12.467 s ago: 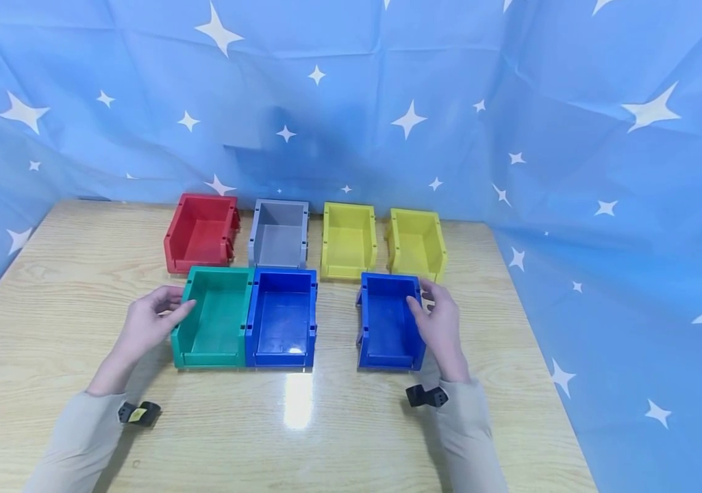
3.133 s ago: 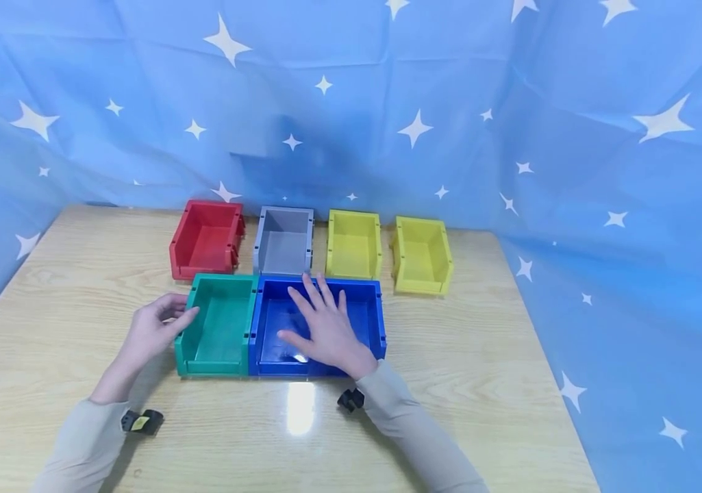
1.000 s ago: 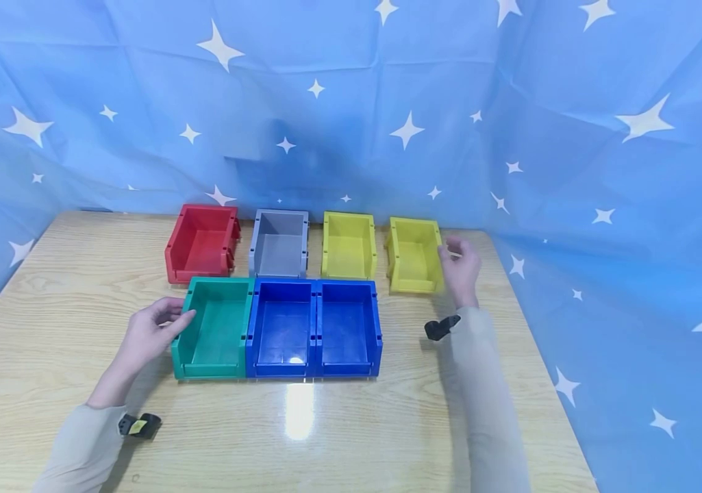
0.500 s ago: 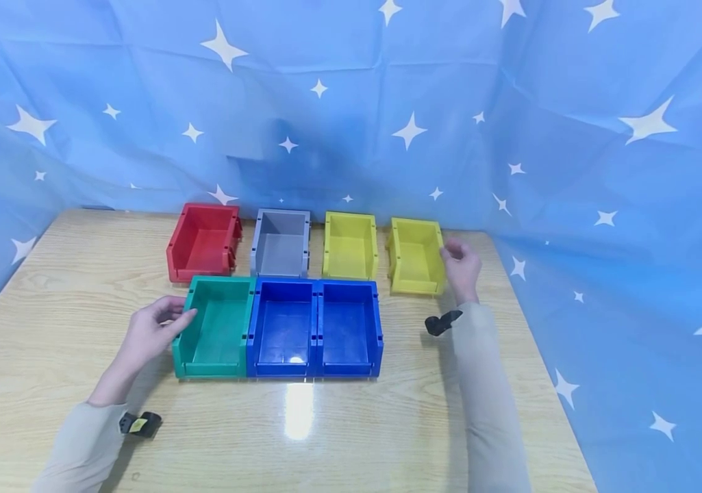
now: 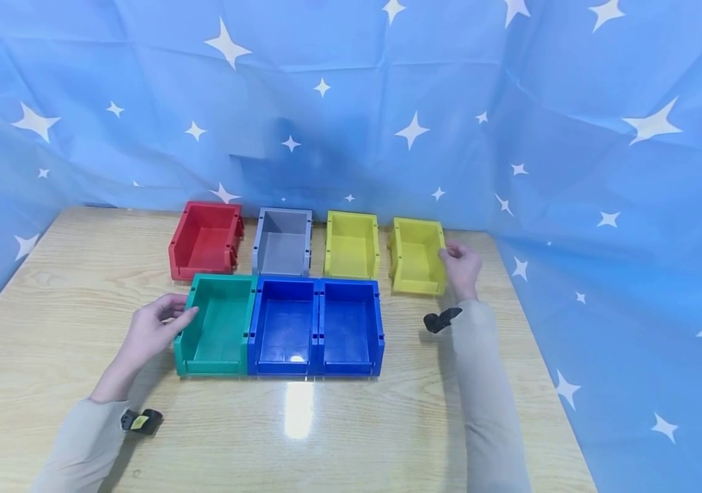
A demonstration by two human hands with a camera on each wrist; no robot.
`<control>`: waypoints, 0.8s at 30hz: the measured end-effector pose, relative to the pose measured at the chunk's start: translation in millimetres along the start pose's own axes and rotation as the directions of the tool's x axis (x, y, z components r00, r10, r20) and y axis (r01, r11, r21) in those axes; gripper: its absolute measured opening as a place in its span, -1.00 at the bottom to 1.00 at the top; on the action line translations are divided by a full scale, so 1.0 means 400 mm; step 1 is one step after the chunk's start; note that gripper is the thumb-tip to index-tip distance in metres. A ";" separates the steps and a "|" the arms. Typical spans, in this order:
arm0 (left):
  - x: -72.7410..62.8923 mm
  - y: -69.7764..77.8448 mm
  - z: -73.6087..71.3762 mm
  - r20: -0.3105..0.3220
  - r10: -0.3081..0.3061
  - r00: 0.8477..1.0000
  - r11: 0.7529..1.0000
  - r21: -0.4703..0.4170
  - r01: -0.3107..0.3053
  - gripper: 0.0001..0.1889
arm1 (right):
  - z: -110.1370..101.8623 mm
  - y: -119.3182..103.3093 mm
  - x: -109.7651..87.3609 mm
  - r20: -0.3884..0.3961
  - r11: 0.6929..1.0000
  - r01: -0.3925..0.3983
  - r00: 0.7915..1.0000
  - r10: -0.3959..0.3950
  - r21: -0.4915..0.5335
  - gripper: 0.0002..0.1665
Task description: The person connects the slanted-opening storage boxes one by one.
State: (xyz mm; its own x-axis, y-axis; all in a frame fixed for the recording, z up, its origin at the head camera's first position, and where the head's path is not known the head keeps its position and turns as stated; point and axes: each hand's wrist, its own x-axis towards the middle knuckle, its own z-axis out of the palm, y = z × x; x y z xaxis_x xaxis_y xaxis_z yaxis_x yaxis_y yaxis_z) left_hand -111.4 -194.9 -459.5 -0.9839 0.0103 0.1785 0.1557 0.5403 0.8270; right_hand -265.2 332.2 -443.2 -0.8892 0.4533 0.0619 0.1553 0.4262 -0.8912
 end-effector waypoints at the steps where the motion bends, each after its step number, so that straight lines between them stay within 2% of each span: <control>1: 0.001 0.000 0.001 -0.001 0.000 1.000 1.000 -0.001 0.000 -0.69 | 0.000 0.001 0.000 -0.007 1.000 0.001 1.000 -0.001 -0.002 -0.63; 8: -0.001 0.006 0.001 0.000 -0.012 1.000 1.000 -0.017 0.012 -0.70 | -0.009 0.003 -0.008 -0.056 0.999 -0.037 0.998 0.039 0.030 -0.61; 17: -0.001 0.011 -0.001 -0.001 -0.010 1.000 1.000 -0.023 0.010 -0.70 | -0.044 -0.016 -0.039 -0.124 0.986 -0.049 0.990 0.069 0.160 -0.62; 24: -0.002 0.009 0.001 -0.006 -0.011 1.000 1.000 -0.022 0.011 -0.70 | -0.084 -0.046 -0.077 -0.142 0.988 0.001 0.990 0.021 0.156 -0.62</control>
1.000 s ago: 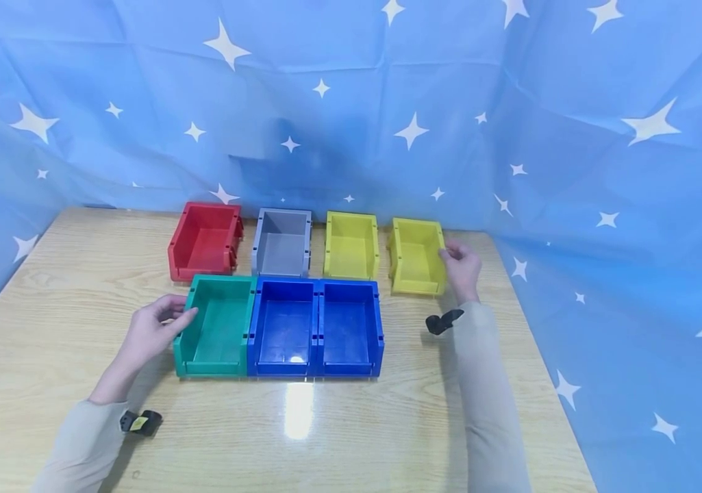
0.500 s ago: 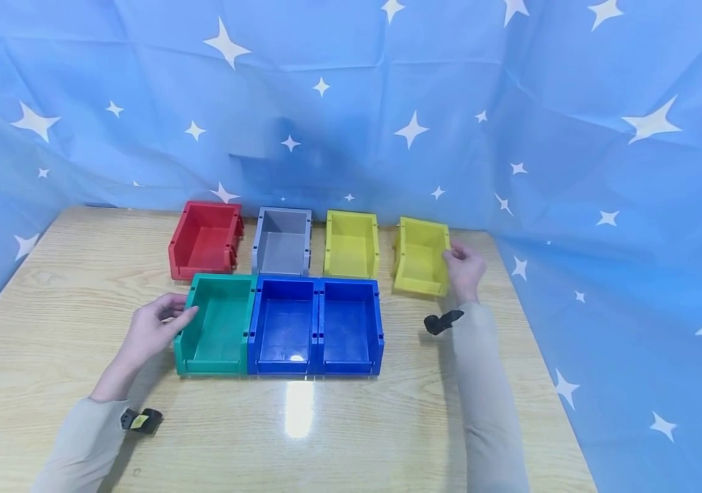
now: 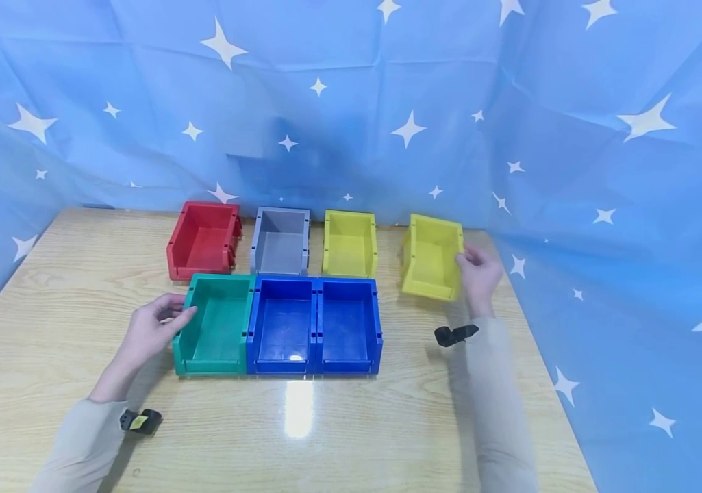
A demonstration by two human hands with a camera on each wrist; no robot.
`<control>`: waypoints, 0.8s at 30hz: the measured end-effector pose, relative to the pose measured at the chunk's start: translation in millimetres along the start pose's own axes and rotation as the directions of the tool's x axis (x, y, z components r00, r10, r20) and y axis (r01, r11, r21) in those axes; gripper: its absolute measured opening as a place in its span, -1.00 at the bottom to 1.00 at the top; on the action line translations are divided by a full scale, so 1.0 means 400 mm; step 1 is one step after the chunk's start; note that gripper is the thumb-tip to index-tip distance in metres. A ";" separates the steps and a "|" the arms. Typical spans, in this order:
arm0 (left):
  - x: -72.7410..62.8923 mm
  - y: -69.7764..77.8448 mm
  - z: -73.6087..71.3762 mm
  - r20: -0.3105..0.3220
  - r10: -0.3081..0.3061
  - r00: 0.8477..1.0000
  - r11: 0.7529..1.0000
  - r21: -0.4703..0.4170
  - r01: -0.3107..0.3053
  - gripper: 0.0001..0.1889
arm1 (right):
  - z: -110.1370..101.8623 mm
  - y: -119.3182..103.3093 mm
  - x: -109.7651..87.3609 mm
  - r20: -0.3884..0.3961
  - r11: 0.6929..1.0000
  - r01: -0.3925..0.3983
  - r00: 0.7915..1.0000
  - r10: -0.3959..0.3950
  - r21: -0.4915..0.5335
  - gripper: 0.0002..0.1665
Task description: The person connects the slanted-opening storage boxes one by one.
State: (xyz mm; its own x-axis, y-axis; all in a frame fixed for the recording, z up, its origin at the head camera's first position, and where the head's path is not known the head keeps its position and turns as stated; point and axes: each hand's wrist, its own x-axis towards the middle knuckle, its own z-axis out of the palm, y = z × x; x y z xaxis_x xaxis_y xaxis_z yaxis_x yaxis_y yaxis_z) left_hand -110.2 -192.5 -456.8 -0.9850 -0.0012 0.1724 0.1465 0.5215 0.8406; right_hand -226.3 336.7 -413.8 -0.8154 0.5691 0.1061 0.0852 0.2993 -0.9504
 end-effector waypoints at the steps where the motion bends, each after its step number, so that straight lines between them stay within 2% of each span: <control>1: -0.001 0.000 0.000 -0.001 0.000 1.000 1.000 -0.004 0.000 -0.71 | -0.005 -0.005 -0.005 0.000 1.000 0.007 1.000 -0.007 -0.007 -0.62; 13: 0.001 -0.004 0.000 -0.003 0.006 1.000 1.000 -0.002 -0.006 -0.71 | -0.073 -0.037 -0.064 0.011 0.996 0.088 0.996 -0.088 0.007 -0.63; 19: 0.001 -0.005 0.001 -0.019 0.012 1.000 1.000 -0.008 -0.013 -0.72 | -0.097 -0.045 -0.106 0.024 0.990 0.136 0.991 -0.135 -0.037 -0.66; 24: 0.001 -0.007 0.001 -0.018 0.007 1.000 1.000 -0.007 -0.007 -0.73 | -0.109 -0.048 -0.145 0.036 0.988 0.141 0.990 -0.139 -0.057 -0.67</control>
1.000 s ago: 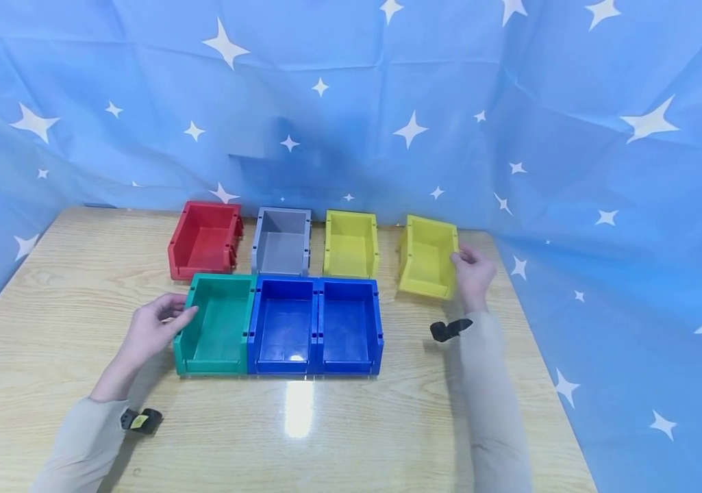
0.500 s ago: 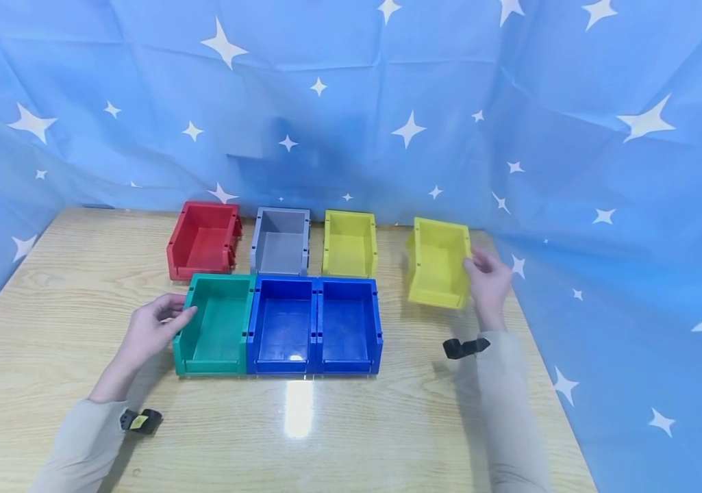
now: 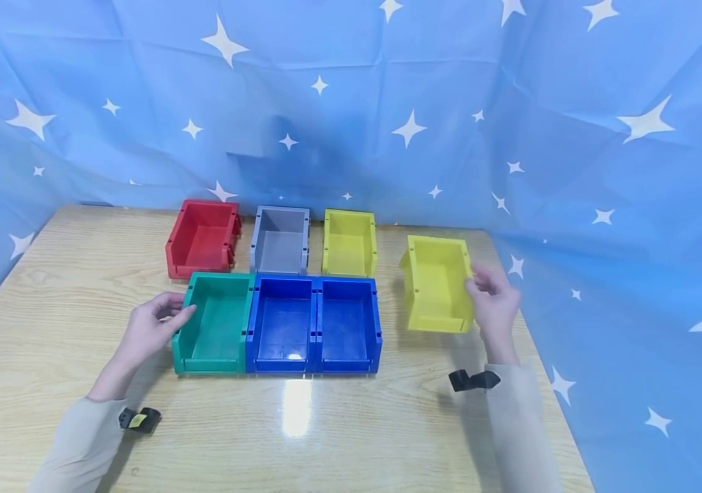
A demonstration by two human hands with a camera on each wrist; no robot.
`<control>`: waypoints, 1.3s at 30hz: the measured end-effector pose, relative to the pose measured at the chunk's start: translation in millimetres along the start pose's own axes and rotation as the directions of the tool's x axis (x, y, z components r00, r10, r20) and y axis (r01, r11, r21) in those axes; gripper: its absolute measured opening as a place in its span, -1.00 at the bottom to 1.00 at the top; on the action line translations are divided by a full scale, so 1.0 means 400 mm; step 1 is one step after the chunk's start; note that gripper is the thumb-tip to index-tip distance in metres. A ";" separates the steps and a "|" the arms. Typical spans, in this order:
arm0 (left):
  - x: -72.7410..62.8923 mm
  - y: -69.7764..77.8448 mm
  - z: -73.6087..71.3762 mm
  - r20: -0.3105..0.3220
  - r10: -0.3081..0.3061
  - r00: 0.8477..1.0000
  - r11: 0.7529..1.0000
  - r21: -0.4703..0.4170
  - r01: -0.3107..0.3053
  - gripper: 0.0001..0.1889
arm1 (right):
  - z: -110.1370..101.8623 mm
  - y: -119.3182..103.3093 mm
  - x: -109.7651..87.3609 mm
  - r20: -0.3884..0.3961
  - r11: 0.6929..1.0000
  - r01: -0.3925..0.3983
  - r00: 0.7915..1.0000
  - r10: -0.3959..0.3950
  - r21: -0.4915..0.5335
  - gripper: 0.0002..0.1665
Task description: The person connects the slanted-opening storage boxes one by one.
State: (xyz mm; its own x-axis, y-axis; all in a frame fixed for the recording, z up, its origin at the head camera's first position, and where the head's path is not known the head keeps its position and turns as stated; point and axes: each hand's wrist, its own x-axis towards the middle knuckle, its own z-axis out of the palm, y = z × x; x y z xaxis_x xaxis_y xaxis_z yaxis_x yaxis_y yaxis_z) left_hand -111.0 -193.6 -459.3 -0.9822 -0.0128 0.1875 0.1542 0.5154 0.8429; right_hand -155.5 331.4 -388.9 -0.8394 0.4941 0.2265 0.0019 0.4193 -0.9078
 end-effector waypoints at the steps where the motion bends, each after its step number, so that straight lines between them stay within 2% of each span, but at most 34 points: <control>1: 0.000 -0.001 0.000 0.001 0.000 1.000 1.000 -0.002 0.000 -0.73 | -0.001 -0.001 -0.008 0.006 1.000 -0.001 1.000 0.001 0.000 -0.67; 6: 0.001 -0.003 -0.002 0.012 0.014 1.000 1.000 0.004 -0.014 -0.72 | -0.006 -0.004 -0.045 0.034 1.000 -0.002 0.999 0.003 -0.019 -0.67; 11: 0.002 -0.003 -0.001 0.015 0.002 1.000 1.000 0.005 -0.002 -0.72 | -0.008 -0.004 -0.076 0.042 0.999 0.033 0.999 -0.032 -0.037 -0.68; 20: 0.003 -0.004 -0.002 0.007 0.021 1.000 1.000 0.001 -0.022 -0.72 | -0.003 -0.005 -0.115 0.059 0.999 0.044 0.997 -0.044 0.004 -0.69; 26: 0.003 -0.002 -0.001 0.007 0.019 1.000 1.000 -0.003 -0.019 -0.73 | 0.005 0.000 -0.127 0.075 0.998 0.053 0.996 -0.056 0.039 -0.70; 39: 0.003 0.000 0.000 0.009 0.023 1.000 1.000 -0.004 -0.023 -0.73 | 0.010 -0.009 -0.135 0.077 0.998 0.049 0.996 -0.051 0.026 -0.69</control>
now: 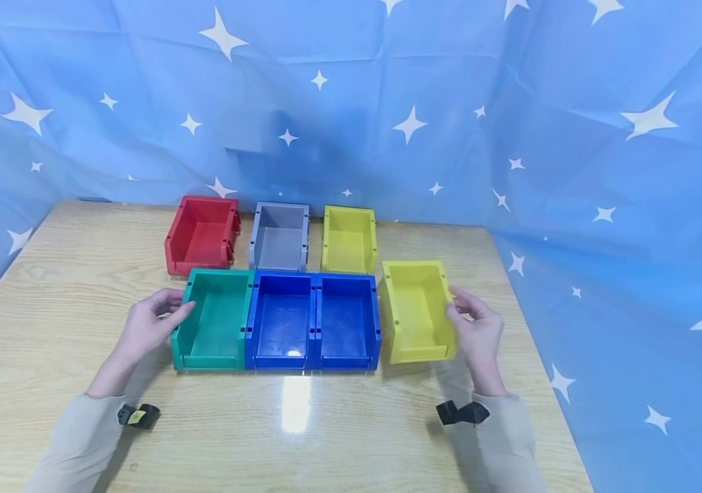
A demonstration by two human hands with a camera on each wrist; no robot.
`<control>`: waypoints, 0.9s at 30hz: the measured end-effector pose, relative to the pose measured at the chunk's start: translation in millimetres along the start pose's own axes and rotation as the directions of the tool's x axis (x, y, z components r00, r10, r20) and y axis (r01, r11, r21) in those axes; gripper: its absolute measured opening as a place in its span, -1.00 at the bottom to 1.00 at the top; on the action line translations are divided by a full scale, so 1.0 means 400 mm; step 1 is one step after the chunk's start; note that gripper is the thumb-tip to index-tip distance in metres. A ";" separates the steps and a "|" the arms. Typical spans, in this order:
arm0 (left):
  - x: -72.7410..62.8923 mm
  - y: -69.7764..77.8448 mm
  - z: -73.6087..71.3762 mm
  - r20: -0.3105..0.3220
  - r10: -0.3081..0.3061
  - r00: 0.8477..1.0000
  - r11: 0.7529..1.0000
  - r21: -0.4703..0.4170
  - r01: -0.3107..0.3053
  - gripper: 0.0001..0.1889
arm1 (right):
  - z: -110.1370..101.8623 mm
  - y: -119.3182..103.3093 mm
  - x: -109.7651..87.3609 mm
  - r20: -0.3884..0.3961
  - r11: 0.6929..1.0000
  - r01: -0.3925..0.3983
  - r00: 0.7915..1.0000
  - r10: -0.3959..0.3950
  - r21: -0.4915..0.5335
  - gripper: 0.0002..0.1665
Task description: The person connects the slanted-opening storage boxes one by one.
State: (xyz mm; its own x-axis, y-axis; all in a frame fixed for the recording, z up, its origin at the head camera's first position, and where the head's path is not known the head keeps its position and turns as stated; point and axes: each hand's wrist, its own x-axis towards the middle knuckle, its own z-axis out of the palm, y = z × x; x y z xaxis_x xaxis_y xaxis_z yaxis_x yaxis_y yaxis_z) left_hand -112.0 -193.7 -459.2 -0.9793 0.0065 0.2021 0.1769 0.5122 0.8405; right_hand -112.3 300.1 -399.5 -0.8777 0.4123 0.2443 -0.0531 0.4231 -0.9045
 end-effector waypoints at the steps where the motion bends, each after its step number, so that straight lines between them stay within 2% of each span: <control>1: 0.000 0.000 0.000 0.001 -0.002 1.000 1.000 0.001 0.002 -0.73 | 0.002 -0.009 -0.004 -0.002 1.000 0.003 1.000 -0.003 0.003 -0.70; 7: 0.000 0.001 0.000 0.003 0.000 1.000 1.000 0.004 0.000 -0.72 | 0.009 -0.044 -0.020 -0.007 1.000 -0.004 1.000 0.004 -0.022 -0.70; 11: 0.000 0.000 0.000 0.003 -0.001 1.000 1.000 0.005 0.001 -0.72 | 0.005 -0.049 -0.022 0.006 1.000 -0.023 1.000 0.023 0.002 -0.69; 19: -0.001 -0.002 0.001 -0.001 -0.001 1.000 1.000 0.006 0.001 -0.73 | 0.008 0.008 -0.003 0.000 0.999 -0.029 1.000 0.030 -0.033 -0.71; 27: 0.001 -0.007 0.001 0.003 -0.001 1.000 1.000 0.016 0.001 -0.72 | 0.010 0.017 -0.008 -0.005 0.998 -0.058 0.998 0.058 -0.036 -0.70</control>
State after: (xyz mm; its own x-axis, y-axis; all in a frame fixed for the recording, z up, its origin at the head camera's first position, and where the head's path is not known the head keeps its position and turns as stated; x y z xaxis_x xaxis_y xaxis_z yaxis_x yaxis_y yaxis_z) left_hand -112.8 -194.6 -461.6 -0.9798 0.0081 0.2000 0.1742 0.5263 0.8323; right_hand -111.7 298.4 -407.8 -0.8770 0.4398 0.1935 0.0148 0.4273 -0.9040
